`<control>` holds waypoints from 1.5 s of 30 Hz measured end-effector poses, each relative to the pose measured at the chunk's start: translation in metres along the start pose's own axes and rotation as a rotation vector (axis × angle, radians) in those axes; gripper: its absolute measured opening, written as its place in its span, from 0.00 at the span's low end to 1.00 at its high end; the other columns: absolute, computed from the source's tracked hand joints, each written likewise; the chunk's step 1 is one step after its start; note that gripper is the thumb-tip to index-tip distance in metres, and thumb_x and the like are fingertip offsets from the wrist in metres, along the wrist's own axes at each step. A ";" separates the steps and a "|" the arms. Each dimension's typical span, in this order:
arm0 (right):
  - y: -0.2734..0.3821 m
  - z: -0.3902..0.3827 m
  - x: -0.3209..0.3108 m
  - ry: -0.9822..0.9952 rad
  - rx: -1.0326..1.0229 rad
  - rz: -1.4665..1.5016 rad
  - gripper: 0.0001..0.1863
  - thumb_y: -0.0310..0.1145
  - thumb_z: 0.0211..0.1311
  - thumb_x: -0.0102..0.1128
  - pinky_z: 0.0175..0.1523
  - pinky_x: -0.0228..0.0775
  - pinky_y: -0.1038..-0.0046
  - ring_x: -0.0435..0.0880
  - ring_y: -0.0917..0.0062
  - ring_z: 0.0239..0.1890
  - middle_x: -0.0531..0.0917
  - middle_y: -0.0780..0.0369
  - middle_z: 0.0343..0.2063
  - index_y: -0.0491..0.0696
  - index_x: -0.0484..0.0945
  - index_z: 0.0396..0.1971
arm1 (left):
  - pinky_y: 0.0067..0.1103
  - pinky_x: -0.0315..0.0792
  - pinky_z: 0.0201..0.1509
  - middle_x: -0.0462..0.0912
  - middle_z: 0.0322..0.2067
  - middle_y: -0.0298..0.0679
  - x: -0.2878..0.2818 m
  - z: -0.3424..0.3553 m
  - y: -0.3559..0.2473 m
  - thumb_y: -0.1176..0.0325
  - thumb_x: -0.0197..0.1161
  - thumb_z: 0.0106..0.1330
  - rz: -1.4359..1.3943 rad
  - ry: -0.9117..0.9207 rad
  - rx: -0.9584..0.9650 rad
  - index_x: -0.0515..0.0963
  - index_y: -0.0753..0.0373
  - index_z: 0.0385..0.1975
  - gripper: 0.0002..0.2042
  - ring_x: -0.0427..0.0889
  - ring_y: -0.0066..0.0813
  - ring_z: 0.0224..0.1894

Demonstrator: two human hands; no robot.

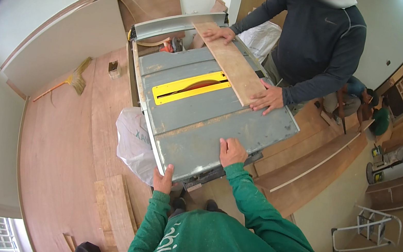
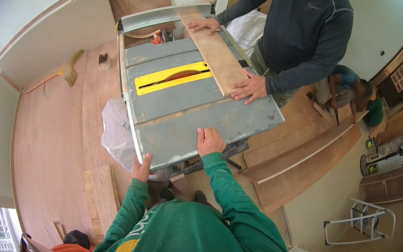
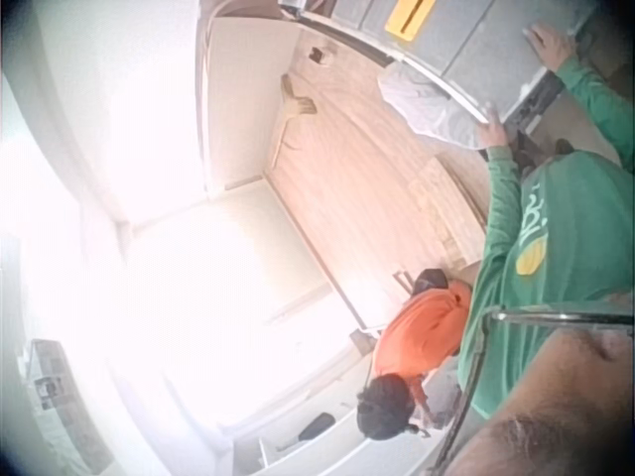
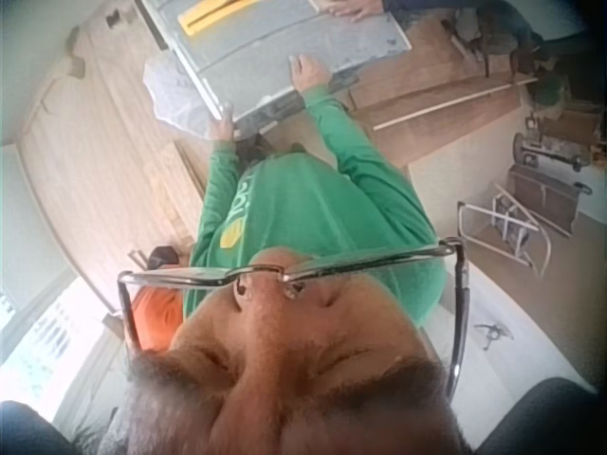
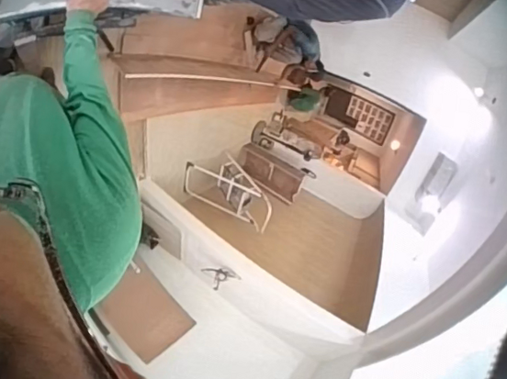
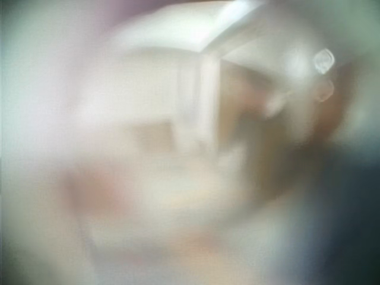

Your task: The person feeds wooden planks into a table saw operated by another worker, then stacks the cut pieces on a nearby surface. The person handles multiple planks one at a time and places them in a pile after cutting.

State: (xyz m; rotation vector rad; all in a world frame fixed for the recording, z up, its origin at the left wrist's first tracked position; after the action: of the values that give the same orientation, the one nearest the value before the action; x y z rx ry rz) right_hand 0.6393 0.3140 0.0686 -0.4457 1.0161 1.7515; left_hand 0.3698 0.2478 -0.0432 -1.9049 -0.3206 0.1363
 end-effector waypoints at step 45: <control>-0.001 0.004 -0.009 -0.005 -0.008 0.017 0.15 0.40 0.57 0.57 0.26 0.62 0.58 0.72 0.58 0.22 0.71 0.59 0.19 0.48 0.67 0.18 | 0.21 0.76 0.21 0.73 0.37 0.41 0.004 -0.006 -0.002 0.51 0.61 0.60 0.012 -0.028 -0.001 0.63 0.65 0.49 0.27 0.76 0.28 0.32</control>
State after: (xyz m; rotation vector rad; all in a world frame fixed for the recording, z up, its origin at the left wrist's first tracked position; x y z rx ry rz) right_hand 0.6446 0.3116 0.0769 -0.4382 1.0121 1.7715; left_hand 0.3751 0.2442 -0.0392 -1.9079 -0.3283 0.1704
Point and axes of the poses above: each hand's wrist, its own z-axis towards the middle knuckle, its own x-axis out of the palm, y = z × x, the point moved 8 cm from there along z, towards the middle knuckle
